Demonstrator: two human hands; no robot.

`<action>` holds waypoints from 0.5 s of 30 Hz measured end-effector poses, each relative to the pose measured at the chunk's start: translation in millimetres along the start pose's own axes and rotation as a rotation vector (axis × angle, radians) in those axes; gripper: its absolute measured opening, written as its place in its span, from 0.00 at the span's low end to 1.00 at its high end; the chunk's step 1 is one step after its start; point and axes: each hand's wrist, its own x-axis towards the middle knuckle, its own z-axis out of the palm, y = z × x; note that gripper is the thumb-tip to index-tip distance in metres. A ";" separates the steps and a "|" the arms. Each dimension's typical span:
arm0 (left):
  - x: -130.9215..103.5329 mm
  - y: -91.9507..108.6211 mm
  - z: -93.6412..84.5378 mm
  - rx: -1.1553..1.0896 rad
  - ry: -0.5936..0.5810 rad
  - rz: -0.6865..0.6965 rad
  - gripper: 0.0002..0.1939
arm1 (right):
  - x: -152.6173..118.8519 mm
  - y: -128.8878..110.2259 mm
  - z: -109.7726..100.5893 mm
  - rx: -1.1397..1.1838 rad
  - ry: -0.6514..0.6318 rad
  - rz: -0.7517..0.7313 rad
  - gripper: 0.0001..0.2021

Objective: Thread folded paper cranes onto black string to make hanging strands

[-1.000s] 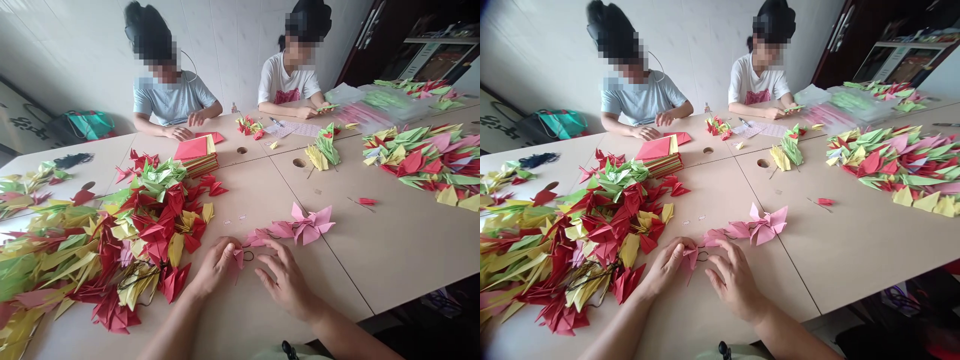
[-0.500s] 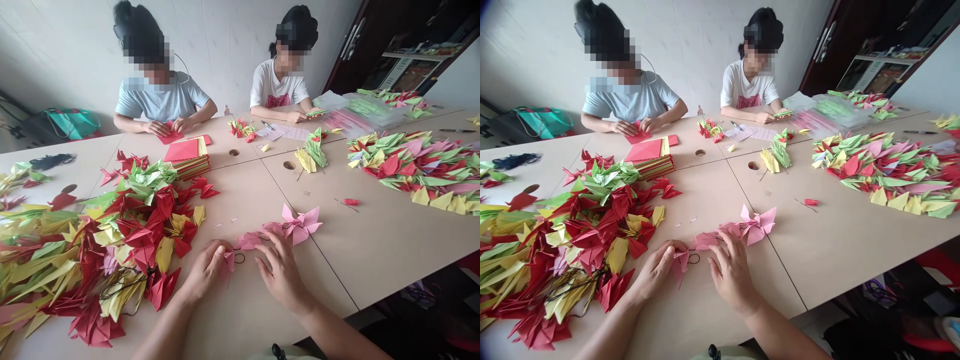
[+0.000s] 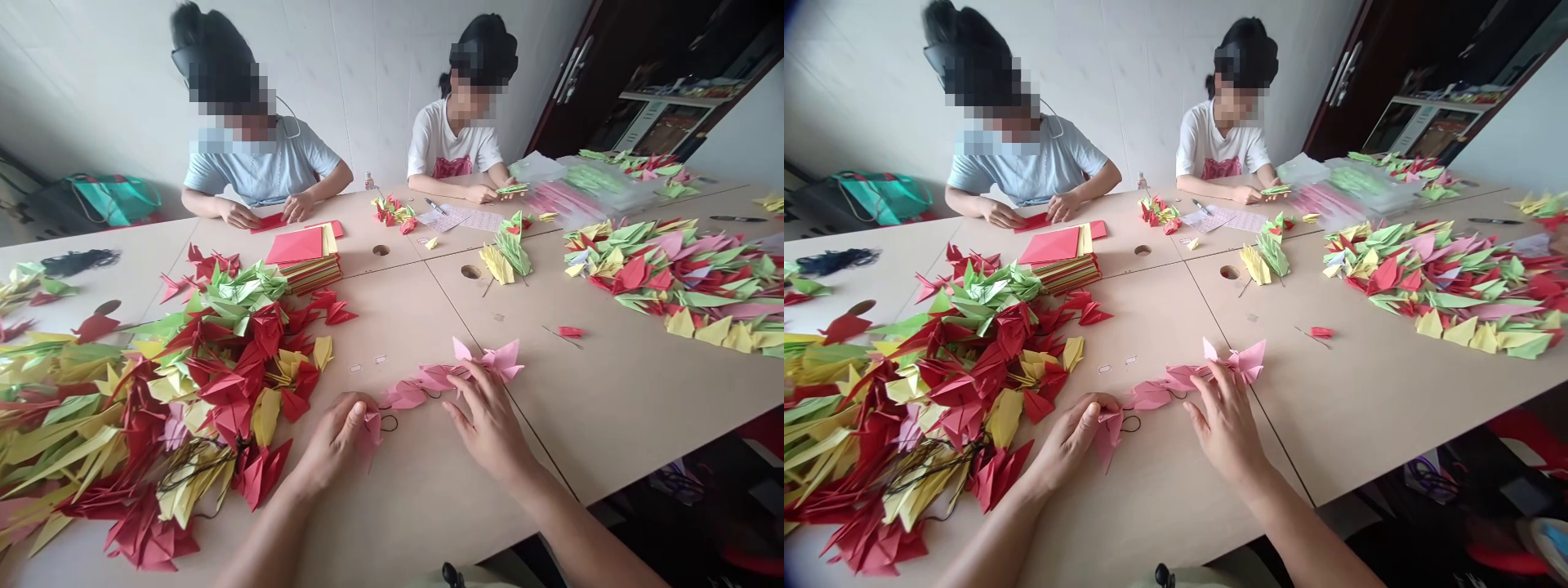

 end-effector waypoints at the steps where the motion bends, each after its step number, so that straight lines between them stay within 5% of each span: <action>1: 0.1 -0.1 -0.1 0.000 0.000 0.002 0.22 | 0.5 0.9 -1.4 0.013 -0.016 -0.015 0.13; 5: 0.5 -1.9 -0.2 -0.013 0.001 -0.003 0.22 | 2.0 4.9 -14.6 0.091 0.087 -0.030 0.15; 9: 0.1 -4.9 1.3 -0.032 0.009 -0.029 0.22 | -1.3 30.1 -19.2 0.095 0.300 0.168 0.24; 12: -0.3 -8.7 2.8 -0.065 0.068 -0.080 0.20 | -4.1 53.1 -9.4 0.244 0.221 0.395 0.29; 15: -0.6 -14.7 3.1 -0.082 0.168 -0.130 0.22 | 0.6 60.6 2.7 0.362 0.025 0.345 0.20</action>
